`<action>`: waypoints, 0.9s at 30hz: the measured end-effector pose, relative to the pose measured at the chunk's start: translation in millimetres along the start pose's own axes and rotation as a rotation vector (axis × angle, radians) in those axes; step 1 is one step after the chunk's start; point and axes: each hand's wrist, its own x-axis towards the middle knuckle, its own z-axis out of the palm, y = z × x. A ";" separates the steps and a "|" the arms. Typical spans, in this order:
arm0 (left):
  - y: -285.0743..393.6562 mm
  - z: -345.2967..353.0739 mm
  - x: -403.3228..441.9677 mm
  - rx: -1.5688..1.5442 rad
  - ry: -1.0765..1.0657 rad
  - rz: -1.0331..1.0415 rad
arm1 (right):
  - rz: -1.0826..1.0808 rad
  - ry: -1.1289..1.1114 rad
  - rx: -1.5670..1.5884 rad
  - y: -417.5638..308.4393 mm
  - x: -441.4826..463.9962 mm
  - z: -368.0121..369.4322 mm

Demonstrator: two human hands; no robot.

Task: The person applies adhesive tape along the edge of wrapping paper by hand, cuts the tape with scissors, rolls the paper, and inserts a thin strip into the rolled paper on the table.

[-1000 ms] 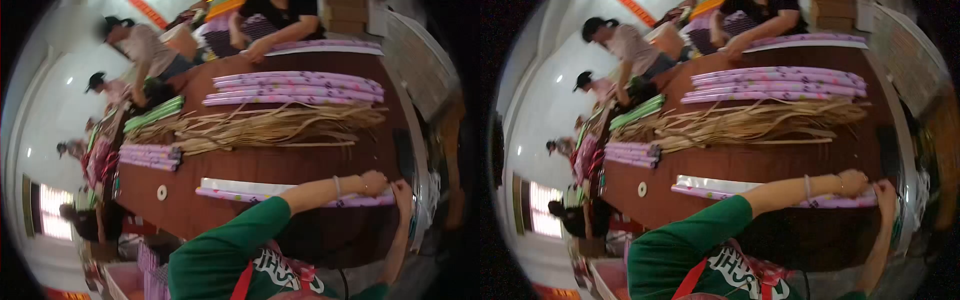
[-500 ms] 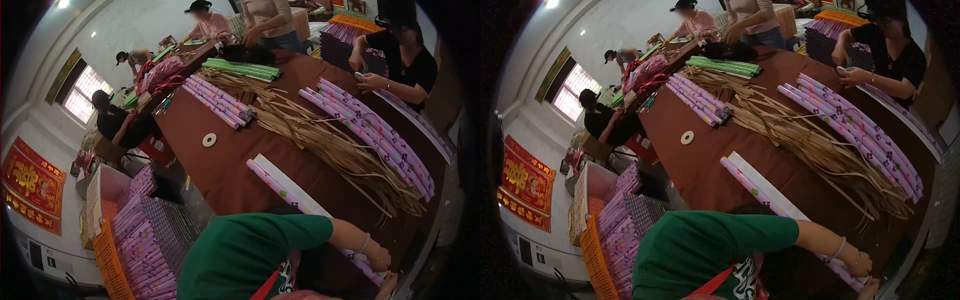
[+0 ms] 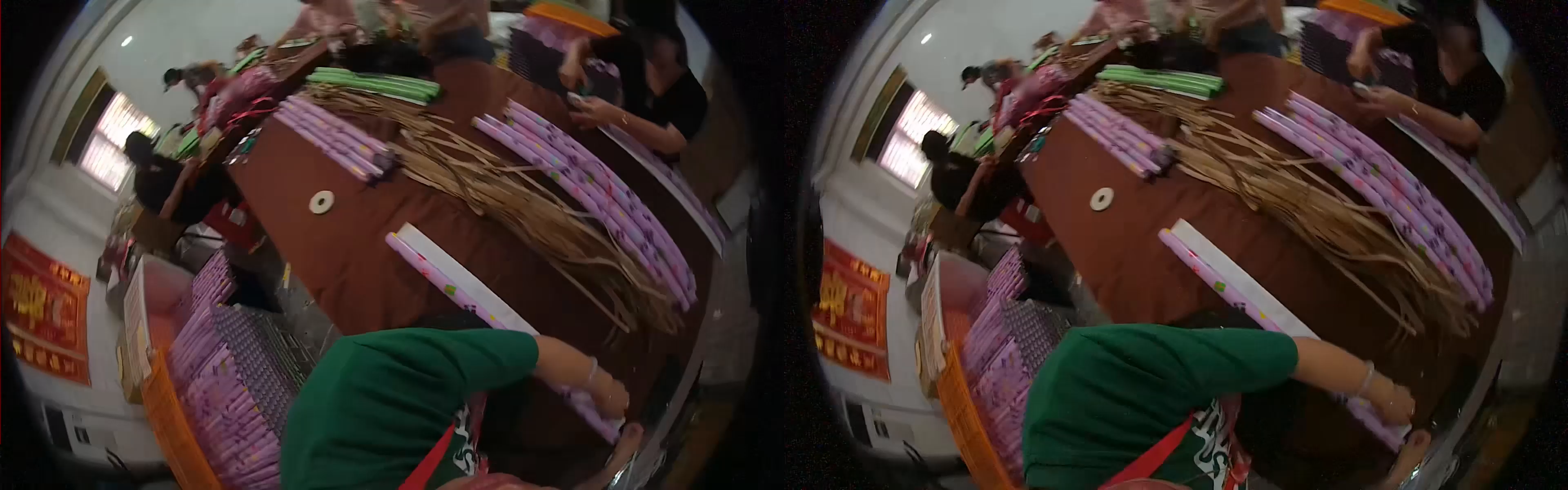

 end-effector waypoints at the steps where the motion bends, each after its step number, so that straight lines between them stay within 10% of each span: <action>1: 0.6 5.2 11.4 0.035 -0.019 -0.059 | -0.022 -0.029 -0.113 -16.5 -5.8 -6.8; 10: -5.3 4.6 3.9 0.319 0.090 0.183 | 0.194 1.012 0.631 -130.8 -74.7 14.9; 24: 2.1 -3.9 -2.0 0.161 0.091 0.120 | 0.084 1.093 0.757 -128.4 -79.8 13.9; 27: -7.5 -8.6 -10.5 -0.342 0.170 -0.006 | 0.038 1.071 0.684 -126.2 -79.7 17.2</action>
